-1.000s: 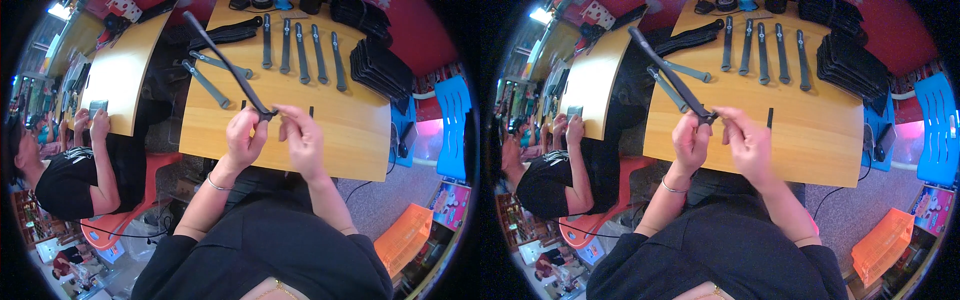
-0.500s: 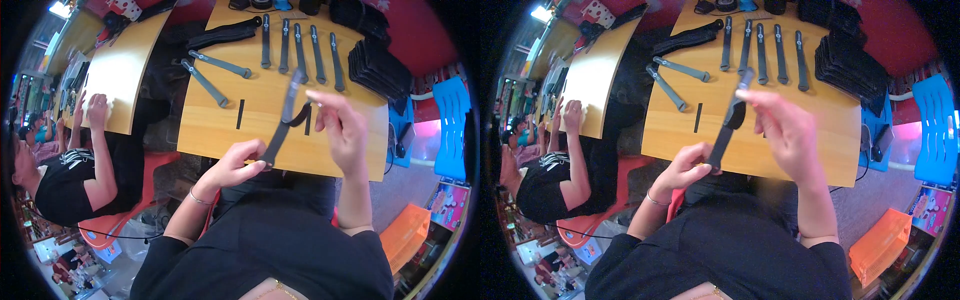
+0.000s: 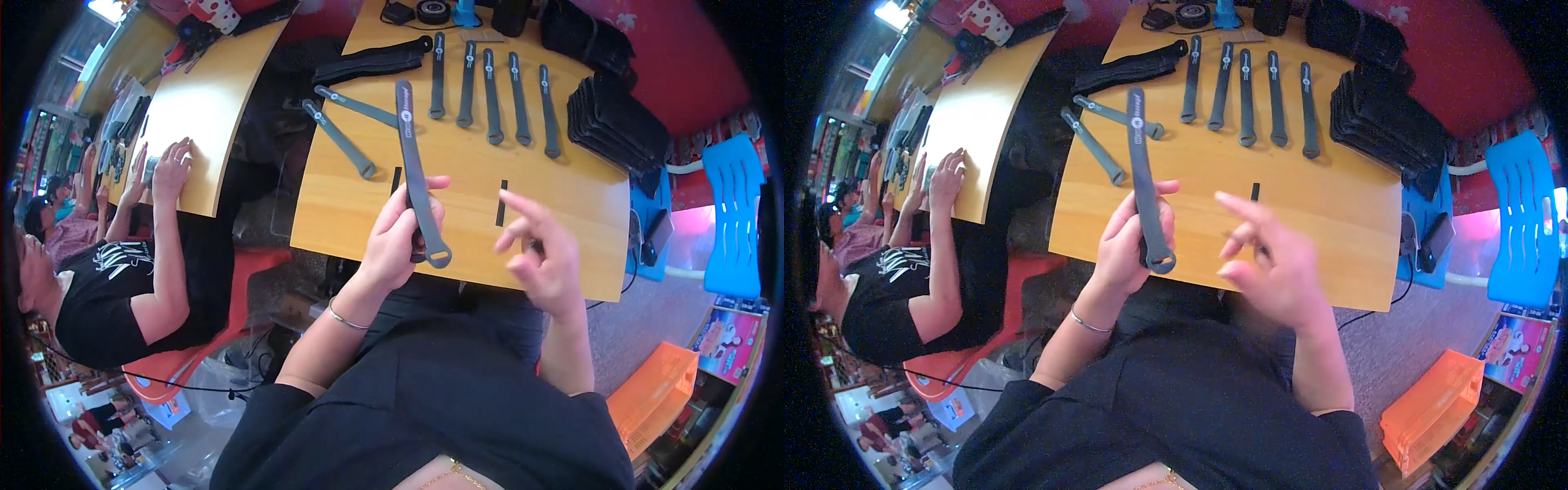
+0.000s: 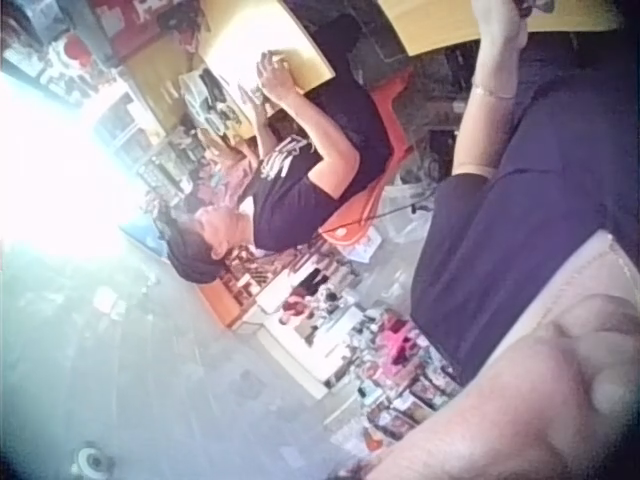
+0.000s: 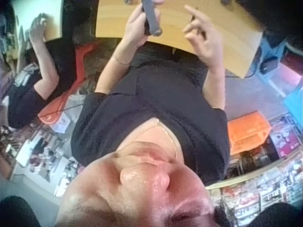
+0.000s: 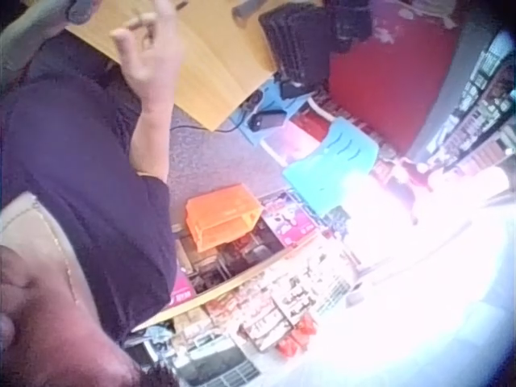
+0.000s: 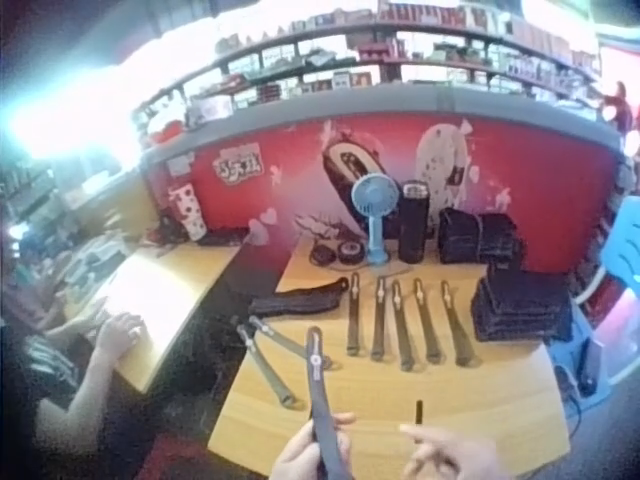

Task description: The recorder is assembling textile straps by manually inserting thin internal strips into wider strap sleeves on a workbench.

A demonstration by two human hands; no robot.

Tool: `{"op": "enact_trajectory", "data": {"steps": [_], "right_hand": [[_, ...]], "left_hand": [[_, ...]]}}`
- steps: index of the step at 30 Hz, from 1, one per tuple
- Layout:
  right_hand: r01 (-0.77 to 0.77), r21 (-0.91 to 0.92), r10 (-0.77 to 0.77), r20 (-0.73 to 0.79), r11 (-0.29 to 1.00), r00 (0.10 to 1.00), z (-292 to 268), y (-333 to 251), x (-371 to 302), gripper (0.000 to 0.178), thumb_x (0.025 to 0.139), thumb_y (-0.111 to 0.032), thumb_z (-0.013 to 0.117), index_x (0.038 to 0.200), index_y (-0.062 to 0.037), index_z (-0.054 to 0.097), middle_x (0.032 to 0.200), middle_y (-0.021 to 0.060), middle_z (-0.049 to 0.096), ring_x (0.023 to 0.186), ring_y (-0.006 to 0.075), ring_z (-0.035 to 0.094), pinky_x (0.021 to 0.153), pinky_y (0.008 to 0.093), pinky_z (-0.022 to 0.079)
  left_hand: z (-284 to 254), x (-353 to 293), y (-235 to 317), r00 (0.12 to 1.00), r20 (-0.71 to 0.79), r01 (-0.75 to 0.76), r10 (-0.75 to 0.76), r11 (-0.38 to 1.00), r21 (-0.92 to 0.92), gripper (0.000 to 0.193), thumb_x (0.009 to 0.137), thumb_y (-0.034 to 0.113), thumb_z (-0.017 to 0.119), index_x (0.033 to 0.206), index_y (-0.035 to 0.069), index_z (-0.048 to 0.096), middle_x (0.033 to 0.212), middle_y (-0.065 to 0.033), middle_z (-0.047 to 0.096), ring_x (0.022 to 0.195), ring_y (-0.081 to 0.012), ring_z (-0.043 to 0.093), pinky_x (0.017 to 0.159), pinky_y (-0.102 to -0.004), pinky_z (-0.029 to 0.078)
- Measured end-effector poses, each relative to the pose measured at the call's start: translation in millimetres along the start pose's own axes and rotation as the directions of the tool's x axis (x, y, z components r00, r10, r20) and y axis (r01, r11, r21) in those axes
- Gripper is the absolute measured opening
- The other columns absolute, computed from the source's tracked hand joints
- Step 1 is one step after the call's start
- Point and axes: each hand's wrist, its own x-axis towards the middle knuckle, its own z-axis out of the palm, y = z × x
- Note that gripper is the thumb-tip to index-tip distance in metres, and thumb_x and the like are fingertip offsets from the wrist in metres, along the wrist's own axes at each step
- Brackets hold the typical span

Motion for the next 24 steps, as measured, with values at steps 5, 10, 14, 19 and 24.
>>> {"op": "enact_trajectory", "data": {"steps": [5, 10, 14, 19, 24], "right_hand": [[-0.063, 0.343, 0.099, -0.089, 0.937, 0.991, 34, 30, 11, 0.033, 0.091, -0.025, 0.061, 0.113, -0.0041, 0.049, 0.083, 0.0060, 0.066, 0.063, 0.0091, 0.057, 0.054, 0.0198, 0.040], [-0.478, 0.595, 0.291, 0.386, 0.646, 0.875, 29, 30, 11, 0.024, 0.089, -0.019, 0.064, 0.105, -0.0037, 0.054, 0.067, 0.0011, 0.060, 0.055, 0.0056, 0.054, 0.049, 0.0189, 0.038], [-0.648, 0.365, 0.377, 0.584, 0.669, 0.719, -21, 31, 0, 0.023, 0.084, -0.015, 0.067, 0.103, -0.0047, 0.057, 0.065, -0.0026, 0.057, 0.053, 0.0042, 0.053, 0.048, 0.0177, 0.039], [-0.590, 0.396, 0.469, 0.366, 0.704, 0.804, -105, 51, -49, 0.017, 0.081, -0.010, 0.067, 0.095, -0.0031, 0.061, 0.064, -0.0021, 0.059, 0.049, 0.0041, 0.055, 0.042, 0.0161, 0.040], [-0.401, 0.425, 0.476, -0.081, 0.811, 0.876, -148, 63, -94, 0.012, 0.087, -0.013, 0.061, 0.094, -0.0036, 0.058, 0.067, -0.0039, 0.056, 0.050, 0.0018, 0.052, 0.043, 0.0144, 0.036]], "left_hand": [[16, -8, 4, 0.999, 0.021, -0.042, 0.037, 0.960, 0.276, 0.031, 0.090, 0.001, 0.039, 0.119, 0.000, 0.049, 0.072, -0.0021, 0.049, 0.057, -0.0081, 0.044, 0.052, -0.0212, 0.035], [14, -6, 13, 0.890, 0.364, -0.444, 0.277, 0.336, 0.831, 0.031, 0.082, -0.001, 0.050, 0.112, -0.002, 0.054, 0.087, -0.0168, 0.062, 0.079, -0.0319, 0.063, 0.067, -0.0365, 0.050], [-10, -17, 18, 0.834, 0.537, -0.529, 0.125, -0.095, 0.843, 0.036, 0.075, 0.000, 0.056, 0.112, 0.002, 0.057, 0.084, -0.0122, 0.063, 0.074, -0.0271, 0.064, 0.063, -0.0370, 0.052], [-70, -15, 45, 0.813, 0.538, -0.464, 0.223, -0.311, 0.830, 0.033, 0.070, -0.005, 0.056, 0.102, 0.004, 0.060, 0.078, -0.0112, 0.062, 0.071, -0.0273, 0.063, 0.061, -0.0362, 0.051], [-92, -16, 54, 0.854, 0.049, -0.187, 0.519, 0.218, 0.958, 0.017, 0.090, 0.003, 0.044, 0.100, 0.000, 0.058, 0.064, -0.0034, 0.049, 0.052, -0.0151, 0.045, 0.049, -0.0281, 0.036]]}}
